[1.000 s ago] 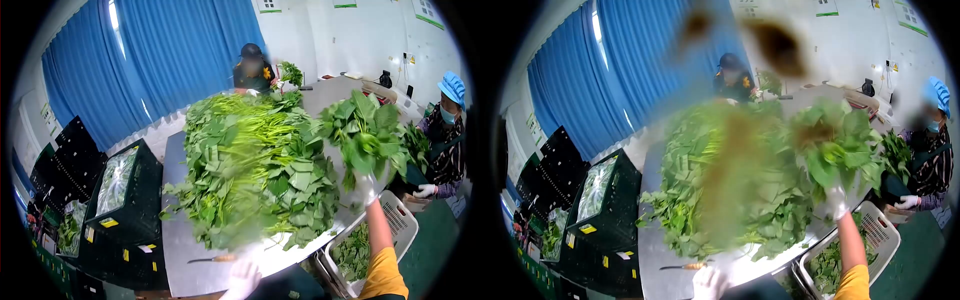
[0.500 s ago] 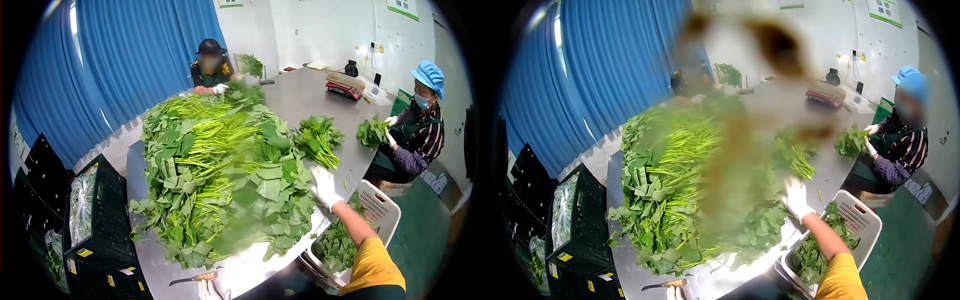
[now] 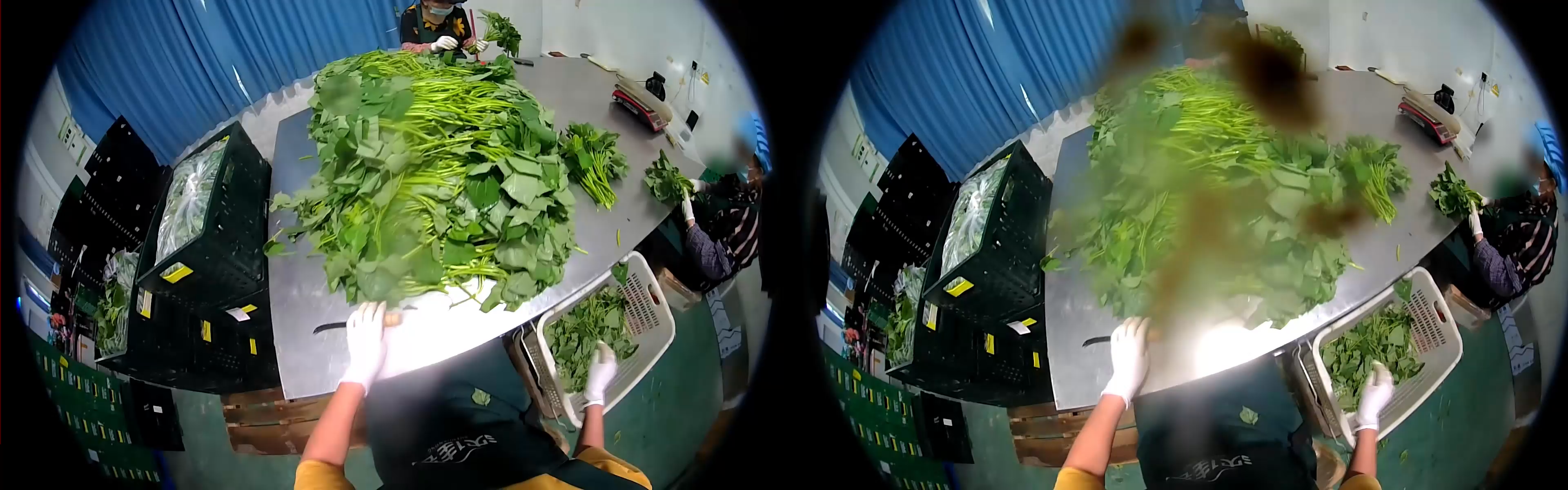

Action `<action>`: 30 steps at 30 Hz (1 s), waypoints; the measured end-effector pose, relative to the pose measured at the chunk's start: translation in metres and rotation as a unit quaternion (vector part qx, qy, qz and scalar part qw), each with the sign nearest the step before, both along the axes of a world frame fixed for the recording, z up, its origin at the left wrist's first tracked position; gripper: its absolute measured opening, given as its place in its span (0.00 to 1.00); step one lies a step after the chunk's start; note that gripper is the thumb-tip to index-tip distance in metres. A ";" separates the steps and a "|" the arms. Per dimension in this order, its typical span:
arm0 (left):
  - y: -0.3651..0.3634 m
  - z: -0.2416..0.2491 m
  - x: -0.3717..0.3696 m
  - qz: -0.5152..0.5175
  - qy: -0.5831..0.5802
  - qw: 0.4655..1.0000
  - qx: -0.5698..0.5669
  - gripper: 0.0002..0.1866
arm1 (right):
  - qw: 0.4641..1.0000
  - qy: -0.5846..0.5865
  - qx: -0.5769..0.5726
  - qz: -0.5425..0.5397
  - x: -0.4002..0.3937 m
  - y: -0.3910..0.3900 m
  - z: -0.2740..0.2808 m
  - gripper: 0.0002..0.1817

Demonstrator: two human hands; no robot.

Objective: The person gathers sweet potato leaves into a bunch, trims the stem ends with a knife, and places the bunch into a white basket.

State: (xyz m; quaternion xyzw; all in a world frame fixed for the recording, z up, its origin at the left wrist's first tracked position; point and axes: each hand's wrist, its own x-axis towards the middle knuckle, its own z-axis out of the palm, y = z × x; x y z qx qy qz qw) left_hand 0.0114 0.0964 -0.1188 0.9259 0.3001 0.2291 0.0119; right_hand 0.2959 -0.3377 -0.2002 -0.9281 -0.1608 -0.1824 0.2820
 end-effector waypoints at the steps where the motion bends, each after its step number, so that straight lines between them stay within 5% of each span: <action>1: 0.007 -0.006 0.001 -0.032 0.042 0.999 0.016 0.21 | 0.997 0.005 0.059 0.049 -0.021 0.029 0.015 0.12; 5: 0.009 -0.007 -0.006 -0.055 0.071 0.994 0.055 0.15 | 0.937 0.049 0.141 0.317 -0.103 0.163 0.117 0.09; 7: -0.002 0.005 -0.021 -0.061 0.045 0.995 0.067 0.16 | 0.891 0.003 0.063 0.449 -0.121 0.210 0.107 0.06; 9: -0.008 0.003 -0.041 -0.057 0.009 0.996 0.067 0.14 | 0.812 0.005 -0.119 0.571 -0.155 0.239 0.084 0.10; 11: -0.009 -0.004 -0.062 -0.038 -0.009 0.996 0.077 0.11 | 0.658 0.043 -0.108 0.744 -0.188 0.242 0.107 0.12; 13: -0.010 -0.009 -0.078 -0.026 0.000 0.996 0.082 0.12 | 0.583 -0.072 -0.119 0.801 -0.172 0.208 0.063 0.11; 15: -0.014 -0.015 -0.089 -0.018 -0.015 0.996 0.081 0.14 | 0.696 -0.002 -0.277 0.662 -0.106 0.166 0.057 0.08; 17: -0.016 -0.024 -0.089 -0.011 -0.010 0.998 0.069 0.17 | 0.808 -0.112 -0.501 0.289 -0.032 0.102 0.021 0.07; 19: -0.020 -0.015 -0.086 0.029 -0.024 0.996 0.079 0.20 | 0.798 0.023 -0.582 0.155 0.040 0.025 -0.019 0.07; 21: -0.018 -0.016 -0.084 0.025 -0.033 0.996 0.077 0.21 | 0.823 0.084 -0.547 0.127 0.043 0.019 0.009 0.08; 24: -0.023 -0.019 -0.089 0.060 -0.094 0.992 0.053 0.22 | 0.922 0.129 -0.176 0.320 -0.036 0.090 0.101 0.12; 27: -0.024 -0.022 -0.090 0.082 -0.116 0.989 0.047 0.22 | 0.886 0.019 -0.007 0.462 -0.085 0.187 0.132 0.11; 30: -0.025 -0.021 -0.090 0.105 -0.118 0.987 0.029 0.22 | 0.879 -0.056 0.003 0.474 -0.101 0.280 0.123 0.10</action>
